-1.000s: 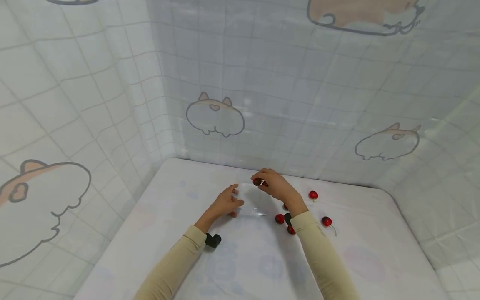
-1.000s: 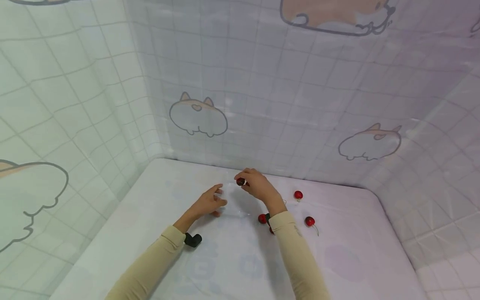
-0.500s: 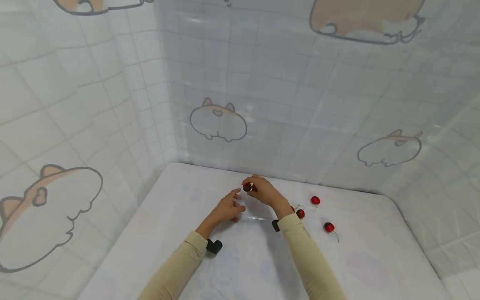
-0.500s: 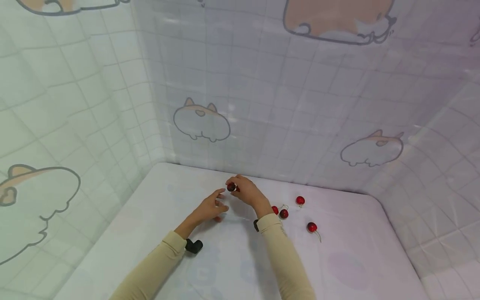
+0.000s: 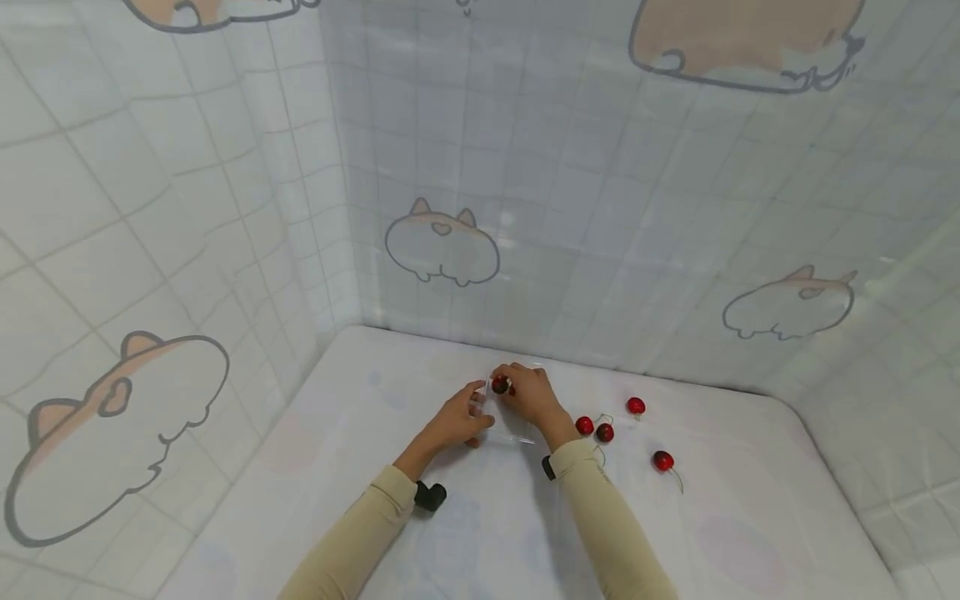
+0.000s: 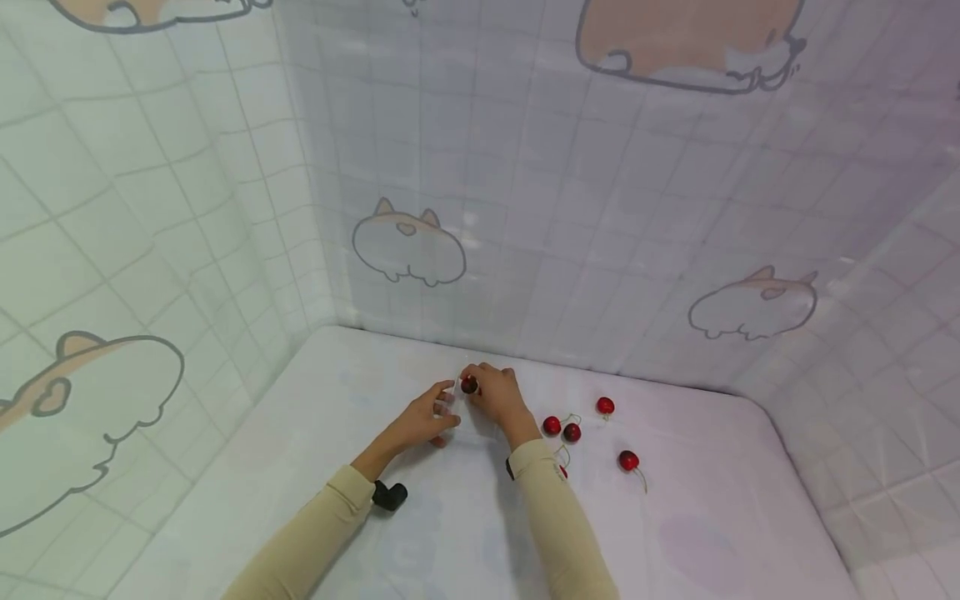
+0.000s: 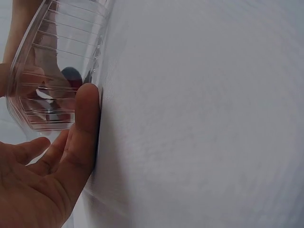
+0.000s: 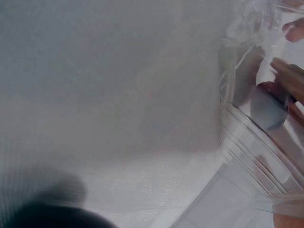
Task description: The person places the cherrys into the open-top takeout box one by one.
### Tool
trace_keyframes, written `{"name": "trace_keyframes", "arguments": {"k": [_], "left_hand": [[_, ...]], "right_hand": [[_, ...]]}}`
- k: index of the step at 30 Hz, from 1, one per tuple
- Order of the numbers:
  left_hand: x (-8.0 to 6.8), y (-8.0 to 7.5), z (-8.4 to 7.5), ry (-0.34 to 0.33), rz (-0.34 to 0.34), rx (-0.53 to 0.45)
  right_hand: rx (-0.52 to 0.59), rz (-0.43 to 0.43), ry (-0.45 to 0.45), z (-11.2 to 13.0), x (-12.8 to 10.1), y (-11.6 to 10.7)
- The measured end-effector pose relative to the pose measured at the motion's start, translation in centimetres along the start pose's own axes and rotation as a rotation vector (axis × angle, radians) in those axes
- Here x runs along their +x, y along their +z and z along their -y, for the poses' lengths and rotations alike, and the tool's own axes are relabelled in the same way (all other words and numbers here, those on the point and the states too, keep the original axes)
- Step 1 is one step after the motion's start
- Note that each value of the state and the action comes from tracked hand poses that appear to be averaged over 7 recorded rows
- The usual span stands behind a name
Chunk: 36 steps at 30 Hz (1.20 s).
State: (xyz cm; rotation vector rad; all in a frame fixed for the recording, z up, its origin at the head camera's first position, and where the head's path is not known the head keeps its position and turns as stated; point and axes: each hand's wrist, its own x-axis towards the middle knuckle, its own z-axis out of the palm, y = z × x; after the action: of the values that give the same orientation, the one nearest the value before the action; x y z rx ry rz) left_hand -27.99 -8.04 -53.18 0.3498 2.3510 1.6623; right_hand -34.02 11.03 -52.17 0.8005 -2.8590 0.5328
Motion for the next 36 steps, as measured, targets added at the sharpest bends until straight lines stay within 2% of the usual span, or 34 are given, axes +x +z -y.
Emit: {"name": "trace_keyframes", "arguments": {"k": [12,17,22,29,36], "left_hand": [[0.3,0.1,0.2,0.022,0.002,0.038],[0.1,0.2,0.1,0.012,-0.006,0.037],[0.1,0.2,0.1,0.018,-0.014,0.046],[0.1,0.4,0.0,0.018,-0.015,0.051],[0.4,0.2,0.5,0.006,-0.03,0.076]], "right_hand": [[-0.041,0.033,0.027,0.1,0.1,0.1],[-0.058,0.029,0.02,0.3,-0.1,-0.1],[-0.05,-0.002,0.013,0.6,-0.3,-0.7],[-0.031,-0.091,-0.019,0.3,-0.9,-2.6],[0.003,-0.147,0.017,-0.7,-2.1,-4.9]]}}
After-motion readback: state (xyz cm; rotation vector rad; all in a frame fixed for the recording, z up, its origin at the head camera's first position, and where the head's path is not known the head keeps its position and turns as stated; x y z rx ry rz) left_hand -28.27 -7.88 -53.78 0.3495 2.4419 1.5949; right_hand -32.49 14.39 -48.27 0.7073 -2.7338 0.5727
